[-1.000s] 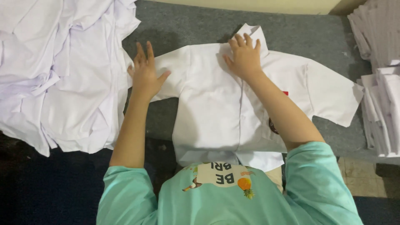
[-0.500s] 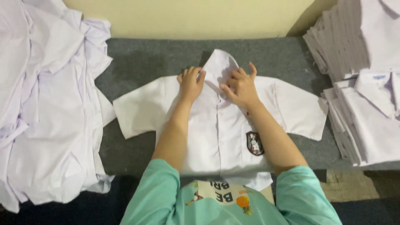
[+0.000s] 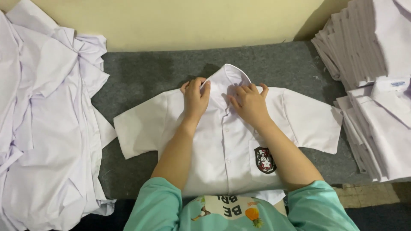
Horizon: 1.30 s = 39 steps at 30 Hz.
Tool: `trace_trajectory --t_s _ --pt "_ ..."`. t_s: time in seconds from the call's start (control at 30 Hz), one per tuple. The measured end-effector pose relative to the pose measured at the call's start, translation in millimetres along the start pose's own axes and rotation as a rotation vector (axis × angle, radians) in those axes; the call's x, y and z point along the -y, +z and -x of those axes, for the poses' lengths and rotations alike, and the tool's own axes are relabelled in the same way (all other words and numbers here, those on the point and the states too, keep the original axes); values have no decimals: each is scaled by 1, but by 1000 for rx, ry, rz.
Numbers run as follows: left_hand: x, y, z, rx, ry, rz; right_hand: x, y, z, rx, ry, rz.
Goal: Folding a white short-sleeved school shirt on a flat work surface in a factory setting.
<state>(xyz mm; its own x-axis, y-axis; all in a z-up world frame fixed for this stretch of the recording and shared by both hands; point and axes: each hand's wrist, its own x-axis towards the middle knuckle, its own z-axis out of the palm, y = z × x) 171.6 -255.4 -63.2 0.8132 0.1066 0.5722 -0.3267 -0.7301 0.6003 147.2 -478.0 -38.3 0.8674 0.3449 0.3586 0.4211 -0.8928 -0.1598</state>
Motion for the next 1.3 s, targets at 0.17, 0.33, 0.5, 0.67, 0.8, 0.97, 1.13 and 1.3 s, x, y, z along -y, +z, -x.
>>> trace_trajectory --t_s 0.17,0.33,0.5,0.67,0.8,0.97,1.13,1.3 --pt "-5 -2 2 -10 38 16 31 -24 -6 0 48 2" --pt "-1 0 1 -11 59 60 17 2 -10 2 91 9" --pt "-2 -2 1 -2 83 59 10 14 -14 -92 101 -126" --pt "-1 -2 2 4 72 95 8 32 -19 -26 120 -49" --pt "-2 -5 2 26 75 136 3 32 -19 -116 86 -174" --pt "21 6 5 29 66 114 18 8 -15 -253 -13 -137" --pt "29 17 9 -8 5 96 19 11 -10 -388 -120 -63" --pt "23 15 6 -17 -18 60 9 22 -6 -177 30 110"
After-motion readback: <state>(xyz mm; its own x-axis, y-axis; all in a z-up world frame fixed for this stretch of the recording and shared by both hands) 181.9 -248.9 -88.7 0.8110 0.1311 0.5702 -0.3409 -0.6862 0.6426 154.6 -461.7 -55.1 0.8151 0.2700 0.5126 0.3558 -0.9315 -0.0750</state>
